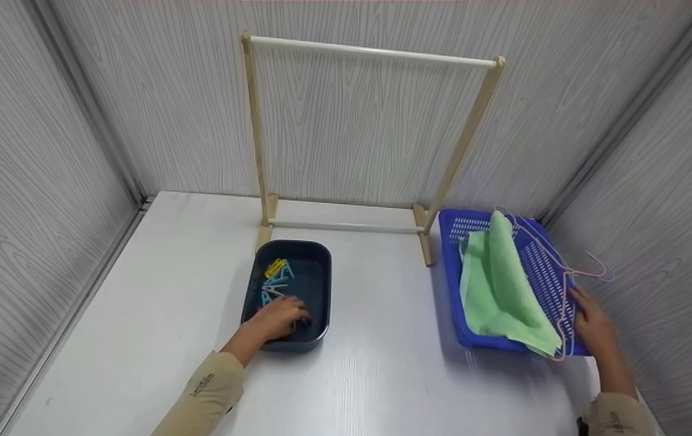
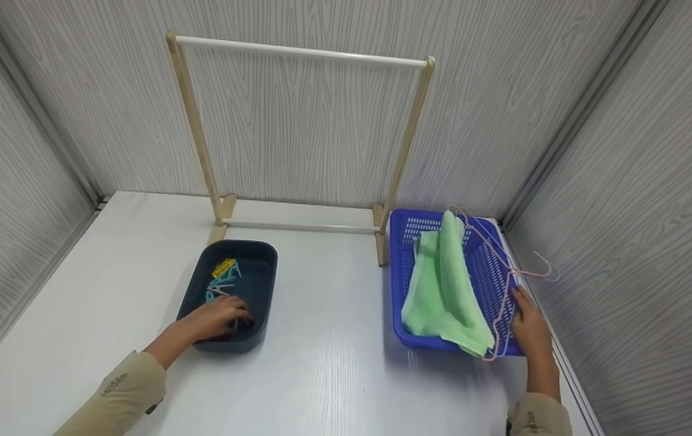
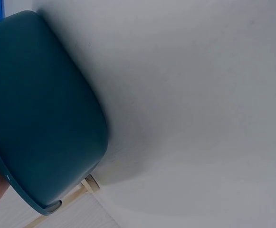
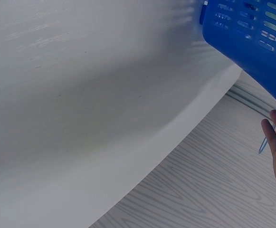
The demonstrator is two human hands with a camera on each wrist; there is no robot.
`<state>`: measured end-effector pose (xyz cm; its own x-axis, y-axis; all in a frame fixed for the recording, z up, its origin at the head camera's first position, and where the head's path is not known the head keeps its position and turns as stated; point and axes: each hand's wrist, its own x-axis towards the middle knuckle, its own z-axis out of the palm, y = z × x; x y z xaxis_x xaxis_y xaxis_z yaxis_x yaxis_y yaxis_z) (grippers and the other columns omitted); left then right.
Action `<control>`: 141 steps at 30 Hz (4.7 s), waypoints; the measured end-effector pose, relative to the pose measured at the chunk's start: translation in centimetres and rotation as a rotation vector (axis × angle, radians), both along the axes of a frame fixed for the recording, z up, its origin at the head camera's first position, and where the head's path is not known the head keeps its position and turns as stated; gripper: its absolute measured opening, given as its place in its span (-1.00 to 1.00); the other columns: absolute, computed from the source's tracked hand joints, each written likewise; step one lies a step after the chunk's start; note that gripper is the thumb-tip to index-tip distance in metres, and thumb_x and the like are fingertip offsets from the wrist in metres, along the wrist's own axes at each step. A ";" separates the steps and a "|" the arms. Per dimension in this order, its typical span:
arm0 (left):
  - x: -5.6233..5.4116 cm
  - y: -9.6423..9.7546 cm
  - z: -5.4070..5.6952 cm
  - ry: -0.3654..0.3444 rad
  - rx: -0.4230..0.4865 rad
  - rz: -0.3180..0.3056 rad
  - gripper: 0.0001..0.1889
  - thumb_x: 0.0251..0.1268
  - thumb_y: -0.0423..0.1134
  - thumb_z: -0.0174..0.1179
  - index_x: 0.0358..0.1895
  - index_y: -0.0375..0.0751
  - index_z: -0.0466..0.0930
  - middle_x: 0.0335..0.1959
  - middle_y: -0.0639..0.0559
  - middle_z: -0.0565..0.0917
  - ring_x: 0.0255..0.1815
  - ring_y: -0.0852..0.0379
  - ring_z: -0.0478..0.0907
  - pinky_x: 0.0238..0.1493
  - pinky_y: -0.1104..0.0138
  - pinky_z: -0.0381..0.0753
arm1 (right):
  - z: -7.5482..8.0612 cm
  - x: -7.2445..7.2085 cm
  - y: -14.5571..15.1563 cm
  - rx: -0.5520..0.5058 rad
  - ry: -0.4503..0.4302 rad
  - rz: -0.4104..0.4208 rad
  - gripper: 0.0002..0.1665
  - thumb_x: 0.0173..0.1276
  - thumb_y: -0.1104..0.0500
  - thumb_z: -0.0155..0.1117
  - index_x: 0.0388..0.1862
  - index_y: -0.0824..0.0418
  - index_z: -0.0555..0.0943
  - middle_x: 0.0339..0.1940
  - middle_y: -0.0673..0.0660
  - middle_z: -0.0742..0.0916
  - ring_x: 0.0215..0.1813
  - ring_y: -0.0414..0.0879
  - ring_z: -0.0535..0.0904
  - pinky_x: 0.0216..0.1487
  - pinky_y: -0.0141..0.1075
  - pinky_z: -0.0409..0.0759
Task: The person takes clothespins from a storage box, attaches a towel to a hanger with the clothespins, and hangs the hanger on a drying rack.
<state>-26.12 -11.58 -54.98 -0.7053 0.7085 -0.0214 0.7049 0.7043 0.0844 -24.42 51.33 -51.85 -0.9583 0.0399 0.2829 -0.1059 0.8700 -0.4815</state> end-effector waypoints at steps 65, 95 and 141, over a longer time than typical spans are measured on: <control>0.1 0.6 0.2 0.034 0.628 0.433 -0.63 0.19 -0.18 0.25 0.01 -0.30 0.53 -0.04 -0.17 0.59 -0.02 -0.08 0.52 0.00 0.11 0.47 | 0.0 -0.1 -0.1 -0.014 0.065 0.033 -0.52 0.25 0.48 -0.20 0.17 0.51 0.35 0.22 0.50 0.34 0.19 0.48 0.18 0.07 0.27 0.15; 0.5 0.7 0.9 -0.044 0.738 0.476 -0.58 0.23 -0.13 0.21 0.08 -0.31 0.49 -0.03 -0.18 0.58 -0.01 -0.06 0.51 0.01 0.11 0.46 | 0.4 0.2 -0.1 -0.014 -0.035 -0.015 -0.49 0.29 0.44 -0.26 0.23 0.53 0.28 0.28 0.50 0.25 0.26 0.45 0.08 0.20 0.24 -0.01; 0.7 0.2 1.1 -0.053 0.737 0.469 -0.57 0.23 -0.08 0.20 0.09 -0.24 0.50 -0.02 -0.14 0.58 -0.02 -0.02 0.52 0.02 0.13 0.46 | 3.5 3.4 -6.0 0.049 -0.063 -0.310 -0.59 0.40 0.11 -0.10 -0.22 0.49 0.46 -0.33 0.36 0.51 -0.32 0.21 0.44 -0.33 0.08 0.36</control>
